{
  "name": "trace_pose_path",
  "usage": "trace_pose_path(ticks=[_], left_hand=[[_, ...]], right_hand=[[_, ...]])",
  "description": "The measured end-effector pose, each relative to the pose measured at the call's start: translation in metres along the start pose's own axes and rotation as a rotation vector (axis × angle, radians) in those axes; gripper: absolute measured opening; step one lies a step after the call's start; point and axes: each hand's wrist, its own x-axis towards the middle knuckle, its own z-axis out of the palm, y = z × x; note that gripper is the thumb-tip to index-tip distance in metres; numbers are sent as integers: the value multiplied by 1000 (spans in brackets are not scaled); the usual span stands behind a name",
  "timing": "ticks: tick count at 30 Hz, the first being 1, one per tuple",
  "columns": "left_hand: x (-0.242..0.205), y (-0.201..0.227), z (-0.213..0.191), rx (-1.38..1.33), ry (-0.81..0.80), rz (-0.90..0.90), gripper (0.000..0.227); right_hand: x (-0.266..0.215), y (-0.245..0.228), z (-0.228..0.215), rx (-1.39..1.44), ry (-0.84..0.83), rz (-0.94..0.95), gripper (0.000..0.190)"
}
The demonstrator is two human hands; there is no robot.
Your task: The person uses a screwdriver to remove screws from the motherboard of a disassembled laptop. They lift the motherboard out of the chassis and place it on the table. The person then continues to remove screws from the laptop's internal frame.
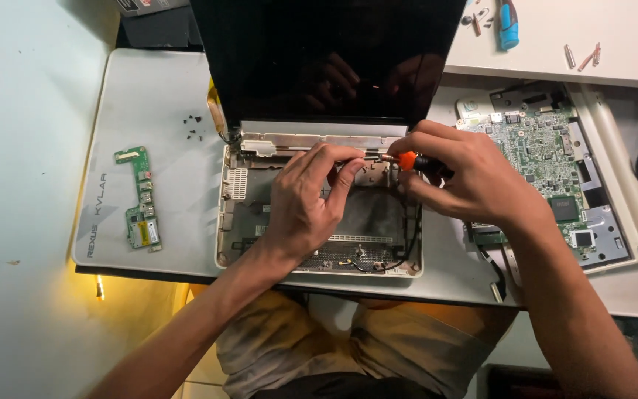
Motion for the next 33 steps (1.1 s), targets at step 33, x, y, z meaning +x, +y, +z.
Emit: trace_pose_path(ticks=[33], left_hand=[[-3, -7, 2, 61, -129, 117, 7]], right_hand=[[-3, 4, -3, 147, -103, 0, 32]])
